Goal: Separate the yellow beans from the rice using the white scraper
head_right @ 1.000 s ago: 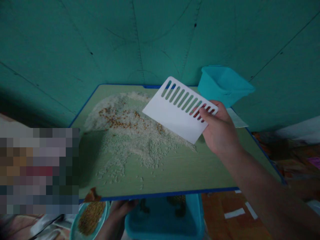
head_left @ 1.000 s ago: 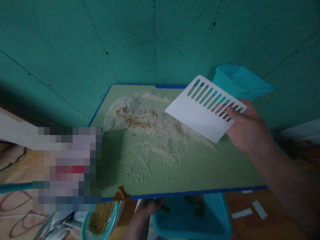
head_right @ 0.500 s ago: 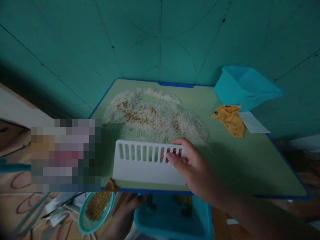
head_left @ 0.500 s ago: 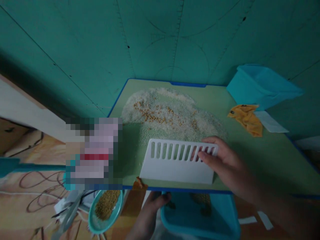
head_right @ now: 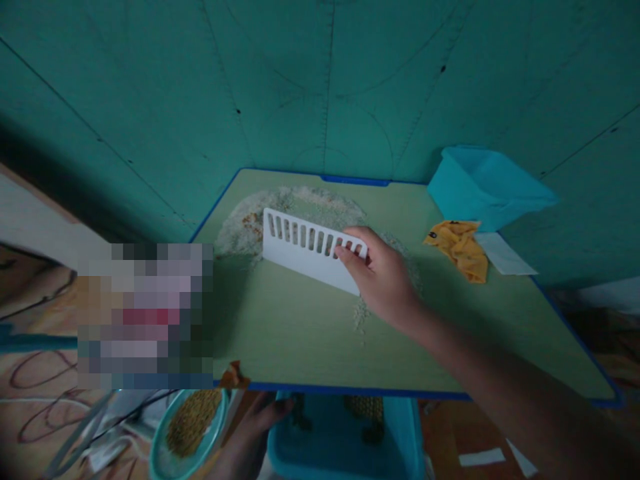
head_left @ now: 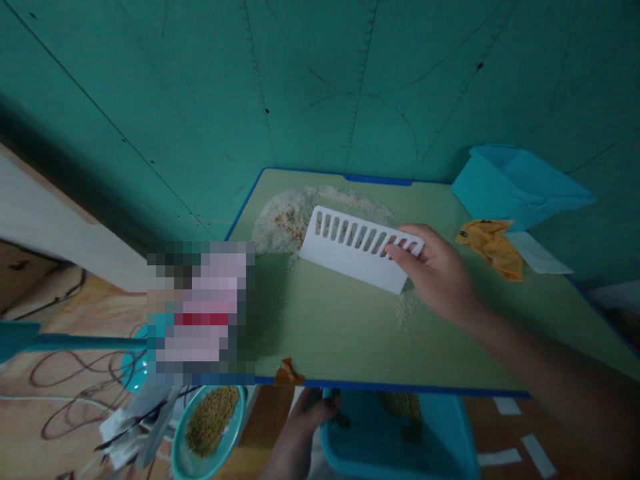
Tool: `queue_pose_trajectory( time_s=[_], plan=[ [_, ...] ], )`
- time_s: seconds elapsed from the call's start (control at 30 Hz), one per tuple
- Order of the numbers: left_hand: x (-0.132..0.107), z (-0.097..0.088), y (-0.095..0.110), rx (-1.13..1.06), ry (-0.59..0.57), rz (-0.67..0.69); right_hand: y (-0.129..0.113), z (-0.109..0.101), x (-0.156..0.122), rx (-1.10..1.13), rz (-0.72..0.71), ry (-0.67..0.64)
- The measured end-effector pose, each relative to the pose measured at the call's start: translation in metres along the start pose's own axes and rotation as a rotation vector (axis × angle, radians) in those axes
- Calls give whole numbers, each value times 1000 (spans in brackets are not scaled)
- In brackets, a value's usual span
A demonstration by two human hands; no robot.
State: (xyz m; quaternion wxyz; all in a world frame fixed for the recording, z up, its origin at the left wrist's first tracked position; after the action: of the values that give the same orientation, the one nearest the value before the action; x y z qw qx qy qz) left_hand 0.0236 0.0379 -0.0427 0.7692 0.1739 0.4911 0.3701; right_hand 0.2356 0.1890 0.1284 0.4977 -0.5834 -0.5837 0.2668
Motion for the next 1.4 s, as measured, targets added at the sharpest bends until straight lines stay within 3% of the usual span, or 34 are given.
queue_pose_trajectory(
  time_s=[0.27, 0.4, 0.5, 0.83, 1.2, 1.4],
  plan=[
    [-2, 1, 3, -11, -3, 18, -2, -23, 19, 70, -18, 141],
    [-2, 3, 6, -21, -18, 33, 7, -45, 40, 105, -106, 247],
    [-2, 4, 6, -29, -22, 18, 21, -55, 55, 116, -96, 270],
    [2, 2, 0, -56, 5, -19, 47, -29, 56, 217, 83, 152],
    [2, -4, 1, 53, 29, 40, 28, -22, 31, 268, 163, 35],
    [1, -5, 5, 49, 67, 63, 22, -32, 30, 291, 175, 81]
  ],
)
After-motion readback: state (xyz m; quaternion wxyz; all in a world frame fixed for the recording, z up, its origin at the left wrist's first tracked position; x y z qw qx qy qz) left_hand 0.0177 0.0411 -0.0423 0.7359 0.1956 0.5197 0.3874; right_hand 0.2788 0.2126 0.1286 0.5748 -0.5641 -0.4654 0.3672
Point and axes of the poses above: each hand's wrist, its own x-axis towards the middle knuckle, its own z-axis out of the palm, y = z × x, the point moved 6 cm from there along x, towards the middle knuckle, and after that the axes turned 2 degrees about y, right-handed, at the moved point
